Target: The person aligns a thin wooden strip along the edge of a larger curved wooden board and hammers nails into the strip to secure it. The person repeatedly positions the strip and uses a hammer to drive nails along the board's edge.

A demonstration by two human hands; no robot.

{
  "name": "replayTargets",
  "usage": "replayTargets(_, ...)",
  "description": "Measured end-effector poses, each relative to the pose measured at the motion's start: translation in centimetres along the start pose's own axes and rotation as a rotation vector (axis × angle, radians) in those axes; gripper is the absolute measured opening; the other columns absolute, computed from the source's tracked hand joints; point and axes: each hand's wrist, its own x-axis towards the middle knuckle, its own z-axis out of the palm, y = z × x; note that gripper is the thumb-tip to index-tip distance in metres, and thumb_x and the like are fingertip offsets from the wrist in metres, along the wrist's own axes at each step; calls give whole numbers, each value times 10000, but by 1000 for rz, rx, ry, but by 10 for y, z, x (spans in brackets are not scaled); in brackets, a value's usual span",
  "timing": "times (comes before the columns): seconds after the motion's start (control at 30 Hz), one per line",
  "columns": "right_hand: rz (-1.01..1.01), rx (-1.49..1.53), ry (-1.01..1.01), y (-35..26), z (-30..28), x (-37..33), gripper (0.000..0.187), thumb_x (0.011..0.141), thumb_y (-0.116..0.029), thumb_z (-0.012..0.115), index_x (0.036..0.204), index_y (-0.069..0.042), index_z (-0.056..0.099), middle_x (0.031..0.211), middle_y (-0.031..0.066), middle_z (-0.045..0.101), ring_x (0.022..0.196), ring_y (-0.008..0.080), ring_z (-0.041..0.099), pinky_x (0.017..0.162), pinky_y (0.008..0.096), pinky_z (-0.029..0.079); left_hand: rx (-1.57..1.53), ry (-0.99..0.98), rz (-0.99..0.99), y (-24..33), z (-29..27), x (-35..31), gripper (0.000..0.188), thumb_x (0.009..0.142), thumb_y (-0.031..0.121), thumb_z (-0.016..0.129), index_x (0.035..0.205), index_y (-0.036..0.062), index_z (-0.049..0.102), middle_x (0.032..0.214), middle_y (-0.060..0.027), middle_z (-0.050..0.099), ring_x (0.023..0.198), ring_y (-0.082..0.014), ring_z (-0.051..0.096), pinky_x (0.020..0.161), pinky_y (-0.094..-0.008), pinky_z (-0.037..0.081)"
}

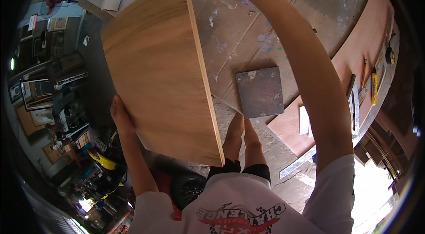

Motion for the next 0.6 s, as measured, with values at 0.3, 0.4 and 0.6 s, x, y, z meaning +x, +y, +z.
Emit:
replayTargets(0.3,416,164,175,6,73,30,875,842,-269,730,1576,-84,292,1273,215,568,1186,422,602,971,501,529,-619,-620,-368,-9,8,67,394,1098,365,482,1271,37,615,1006,-104,694,815,-185,674,763,-356,552)
replayTargets(0.4,427,364,354,44,66,30,586,842,-257,766,1328,-30,530,1152,199,630,1129,386,614,906,483,521,-759,-1041,-363,16,13,93,474,1083,427,452,1335,34,530,858,-98,631,665,-214,607,676,-340,511)
replayTargets(0.6,468,6,314,107,51,30,1161,763,-564,837,1625,-140,183,1437,240,541,1278,429,594,1045,477,518,-790,-1043,-501,78,44,108,666,991,660,444,1225,38,491,795,-100,565,646,-237,594,629,-344,495)
